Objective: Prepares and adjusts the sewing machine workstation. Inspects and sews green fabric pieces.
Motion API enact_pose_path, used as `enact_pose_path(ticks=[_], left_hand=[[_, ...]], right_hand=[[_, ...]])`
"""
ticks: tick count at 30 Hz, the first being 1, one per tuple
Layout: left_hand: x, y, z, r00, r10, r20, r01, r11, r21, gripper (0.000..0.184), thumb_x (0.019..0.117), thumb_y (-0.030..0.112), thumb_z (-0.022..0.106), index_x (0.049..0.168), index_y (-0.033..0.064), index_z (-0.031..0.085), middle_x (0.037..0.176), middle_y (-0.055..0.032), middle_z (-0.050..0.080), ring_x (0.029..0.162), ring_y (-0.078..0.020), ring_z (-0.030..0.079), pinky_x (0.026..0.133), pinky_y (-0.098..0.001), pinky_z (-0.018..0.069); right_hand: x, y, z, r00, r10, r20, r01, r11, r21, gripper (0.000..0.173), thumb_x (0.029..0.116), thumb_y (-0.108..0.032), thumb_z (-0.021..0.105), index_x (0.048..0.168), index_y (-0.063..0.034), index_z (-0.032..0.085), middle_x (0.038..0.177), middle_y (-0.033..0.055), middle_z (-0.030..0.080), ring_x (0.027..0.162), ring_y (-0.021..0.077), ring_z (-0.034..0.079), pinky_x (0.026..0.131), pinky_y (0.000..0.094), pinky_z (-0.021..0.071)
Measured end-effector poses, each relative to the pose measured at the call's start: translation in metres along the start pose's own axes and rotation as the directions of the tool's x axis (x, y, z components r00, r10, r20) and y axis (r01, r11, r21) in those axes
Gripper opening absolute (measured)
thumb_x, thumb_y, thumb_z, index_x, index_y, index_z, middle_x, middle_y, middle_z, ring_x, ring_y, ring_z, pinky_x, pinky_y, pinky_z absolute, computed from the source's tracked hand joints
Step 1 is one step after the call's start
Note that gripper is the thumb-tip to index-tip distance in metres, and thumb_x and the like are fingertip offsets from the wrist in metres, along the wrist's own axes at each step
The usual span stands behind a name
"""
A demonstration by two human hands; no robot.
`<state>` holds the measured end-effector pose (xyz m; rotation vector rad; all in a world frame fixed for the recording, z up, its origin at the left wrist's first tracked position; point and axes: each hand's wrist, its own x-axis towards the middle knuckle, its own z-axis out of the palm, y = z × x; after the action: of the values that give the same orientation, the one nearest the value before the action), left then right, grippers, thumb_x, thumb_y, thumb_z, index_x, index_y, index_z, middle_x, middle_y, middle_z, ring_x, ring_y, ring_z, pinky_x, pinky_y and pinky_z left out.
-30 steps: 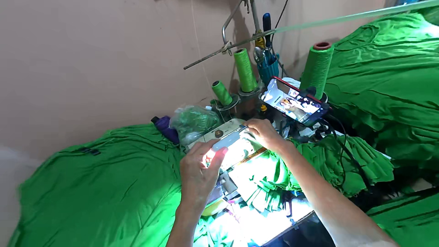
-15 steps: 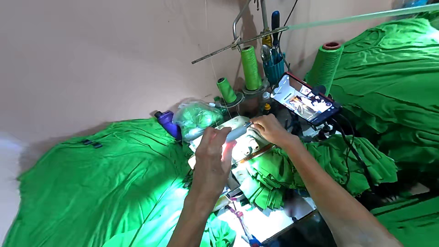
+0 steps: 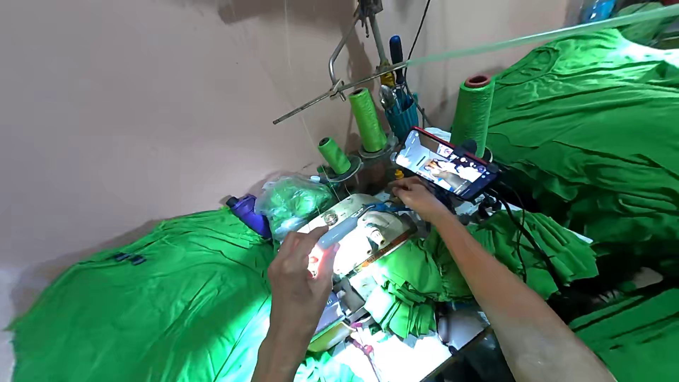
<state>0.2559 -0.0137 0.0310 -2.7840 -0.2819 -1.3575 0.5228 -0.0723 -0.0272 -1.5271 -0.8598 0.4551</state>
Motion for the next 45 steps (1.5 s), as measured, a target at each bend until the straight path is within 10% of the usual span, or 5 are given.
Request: enact_pose_path(ticks=[16,23,45], left_hand=[[0.028,0.017,-0.007,0.991,-0.13,0.018,0.13,0.991,0.005,0.033,0.0943,0.03,0.066,0.103,-0.0002,0.075,0.088,-0.0116,0.071,0.075,-0.0107,0.066,0.07,-0.0263,0.053],[0.036,0.031,-0.002,0.991,-0.135,-0.01,0.135,0.99,0.041,0.029,0.0929,0.028,0.069,0.1,0.0003,0.076,0.085,-0.0123,0.071,0.07,-0.0125,0.065,0.065,-0.0281,0.0529],[0.019,0.007,-0.006,0.983,0.127,0.131,-0.123,0.992,-0.033,0.033,0.0962,0.021,0.059,0.114,-0.0018,0.074,0.097,-0.0162,0.069,0.085,-0.0156,0.066,0.077,-0.0253,0.0543]], right_hand=[[0.041,-0.012,0.013,0.938,0.347,0.016,-0.308,0.85,-0.427,0.036,0.1041,-0.019,0.057,0.127,0.0097,0.058,0.136,0.0313,0.055,0.129,0.0425,0.054,0.104,0.0596,0.0432],[0.038,-0.016,0.013,0.912,0.409,0.03,-0.36,0.835,-0.416,0.027,0.1053,-0.012,0.051,0.127,0.0042,0.057,0.124,0.0239,0.058,0.102,0.0312,0.064,0.085,0.0467,0.0527],[0.041,0.01,0.0,0.946,0.27,0.18,-0.176,0.893,-0.415,0.036,0.1097,-0.017,0.045,0.13,0.0098,0.06,0.131,0.0316,0.059,0.122,0.0412,0.058,0.104,0.0562,0.0423]])
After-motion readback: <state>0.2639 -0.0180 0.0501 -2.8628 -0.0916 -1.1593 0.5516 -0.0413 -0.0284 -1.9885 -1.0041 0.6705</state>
